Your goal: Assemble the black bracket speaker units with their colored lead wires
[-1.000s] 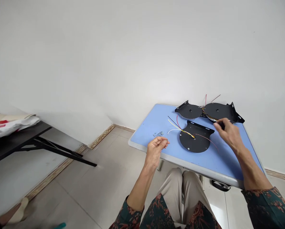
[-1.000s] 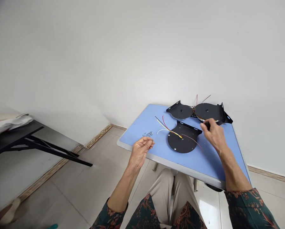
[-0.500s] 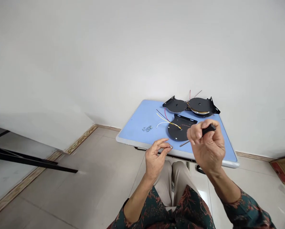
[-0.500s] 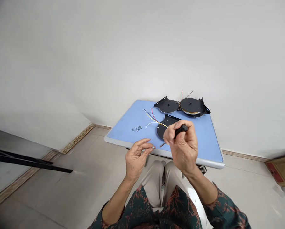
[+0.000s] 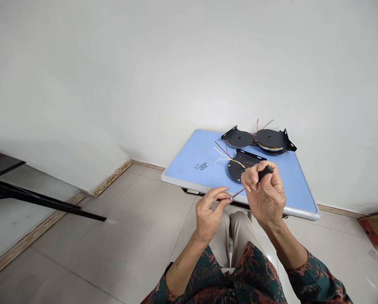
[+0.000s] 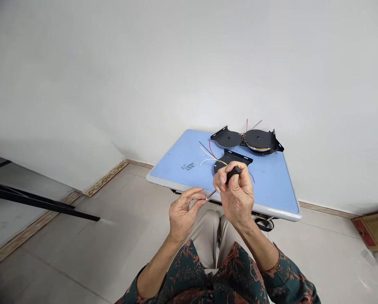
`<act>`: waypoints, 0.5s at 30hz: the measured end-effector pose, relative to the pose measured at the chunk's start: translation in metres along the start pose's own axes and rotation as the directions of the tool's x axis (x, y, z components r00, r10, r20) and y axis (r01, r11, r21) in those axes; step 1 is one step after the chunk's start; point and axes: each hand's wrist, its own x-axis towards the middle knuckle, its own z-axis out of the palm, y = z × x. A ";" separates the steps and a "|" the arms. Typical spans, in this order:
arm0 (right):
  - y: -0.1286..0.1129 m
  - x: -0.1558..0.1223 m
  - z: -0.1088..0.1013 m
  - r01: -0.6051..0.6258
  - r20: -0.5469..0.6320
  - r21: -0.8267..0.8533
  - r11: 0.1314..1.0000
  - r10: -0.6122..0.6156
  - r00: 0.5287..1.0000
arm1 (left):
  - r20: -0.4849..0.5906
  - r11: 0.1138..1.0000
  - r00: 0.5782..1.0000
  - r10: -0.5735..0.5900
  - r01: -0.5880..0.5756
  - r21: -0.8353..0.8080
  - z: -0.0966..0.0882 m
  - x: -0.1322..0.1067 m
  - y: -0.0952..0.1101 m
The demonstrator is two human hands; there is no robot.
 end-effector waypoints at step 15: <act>0.005 -0.001 -0.006 -0.022 -0.023 -0.075 0.997 0.020 1.000 | -0.005 0.999 0.999 -0.042 0.041 -0.035 0.003 -0.005 -0.003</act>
